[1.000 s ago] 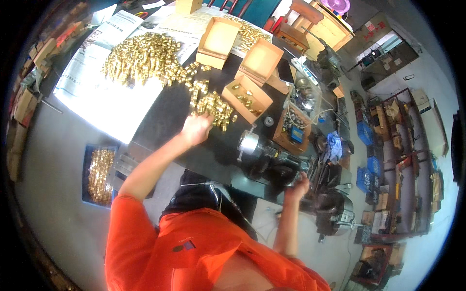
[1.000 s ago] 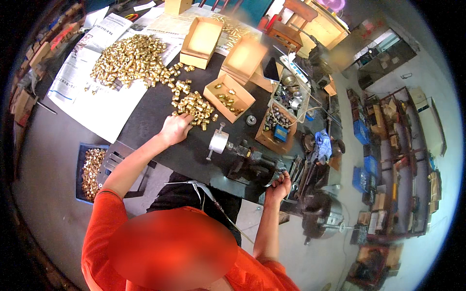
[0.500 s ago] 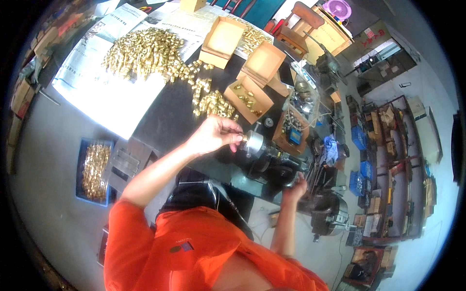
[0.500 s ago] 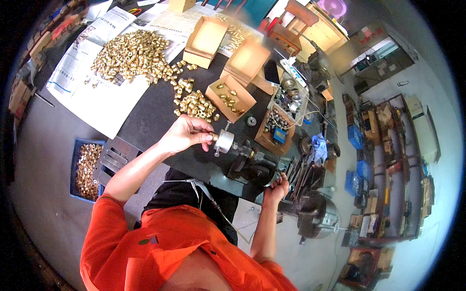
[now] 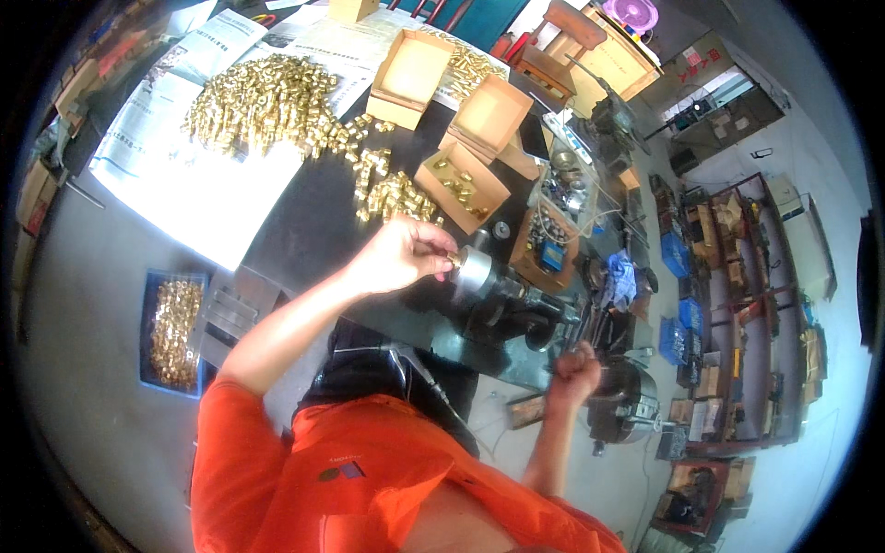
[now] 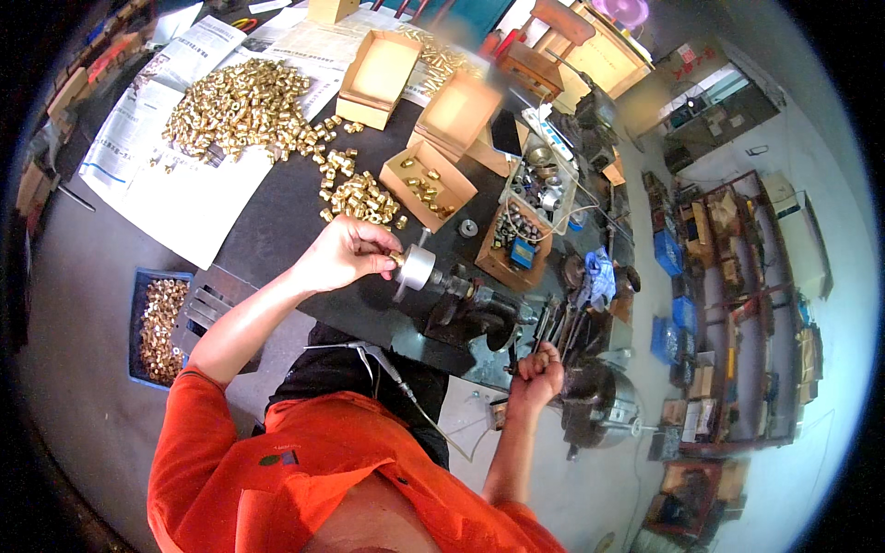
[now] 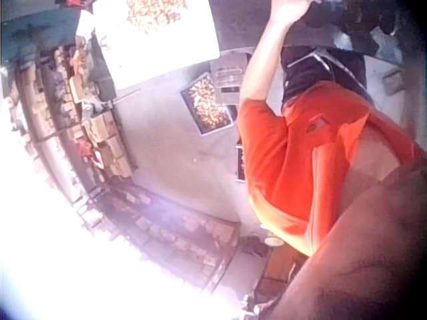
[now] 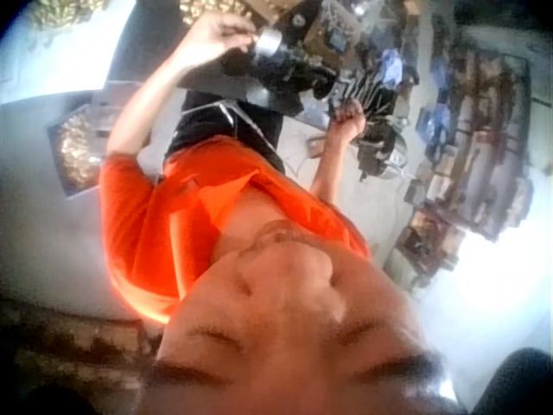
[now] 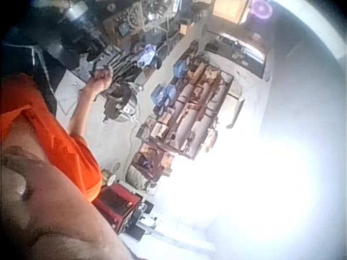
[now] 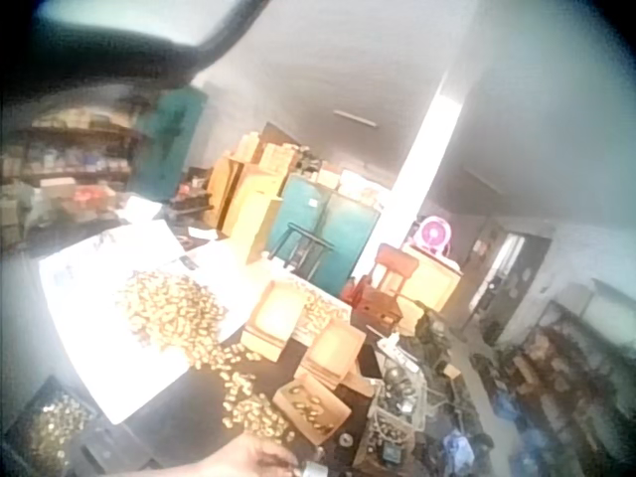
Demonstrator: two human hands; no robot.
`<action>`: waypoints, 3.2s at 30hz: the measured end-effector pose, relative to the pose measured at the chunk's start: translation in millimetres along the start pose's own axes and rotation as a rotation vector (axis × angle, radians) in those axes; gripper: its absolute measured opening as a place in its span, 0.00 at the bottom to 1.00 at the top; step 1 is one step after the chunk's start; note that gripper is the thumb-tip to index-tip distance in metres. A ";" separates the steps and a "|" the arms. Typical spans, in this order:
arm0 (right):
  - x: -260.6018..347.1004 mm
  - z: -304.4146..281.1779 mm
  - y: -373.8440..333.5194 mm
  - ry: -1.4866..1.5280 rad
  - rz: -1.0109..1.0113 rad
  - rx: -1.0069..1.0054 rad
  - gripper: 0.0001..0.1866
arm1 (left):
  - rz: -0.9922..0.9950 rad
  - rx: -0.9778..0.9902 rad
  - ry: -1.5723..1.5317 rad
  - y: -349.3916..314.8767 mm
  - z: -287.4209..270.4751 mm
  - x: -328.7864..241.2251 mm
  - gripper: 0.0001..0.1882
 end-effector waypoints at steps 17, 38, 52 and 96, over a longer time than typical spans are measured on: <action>-39.0 31.9 109.9 -0.173 -0.126 -0.055 0.16 | 0.025 -0.087 -0.028 -0.6 5.1 5.1 0.07; 16.6 82.8 70.0 -0.019 -0.254 0.067 0.10 | -0.019 -0.128 0.297 -3.0 5.5 5.9 0.14; -36.1 -20.0 16.9 -0.013 0.076 -0.114 0.10 | -0.101 -0.135 0.117 -2.9 -1.5 10.5 0.12; -49.2 -12.9 26.6 -0.052 0.000 -0.153 0.08 | 0.183 -0.288 1.188 27.2 -28.5 80.4 0.07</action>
Point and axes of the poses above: each hand's wrist, its own y-axis towards the middle knuckle, its own z-axis out of the palm, x = y × z, the point moved 7 cm from there along y, towards the middle knuckle, and after that the axes turned 10 degrees about -x, right-handed, at the moved point
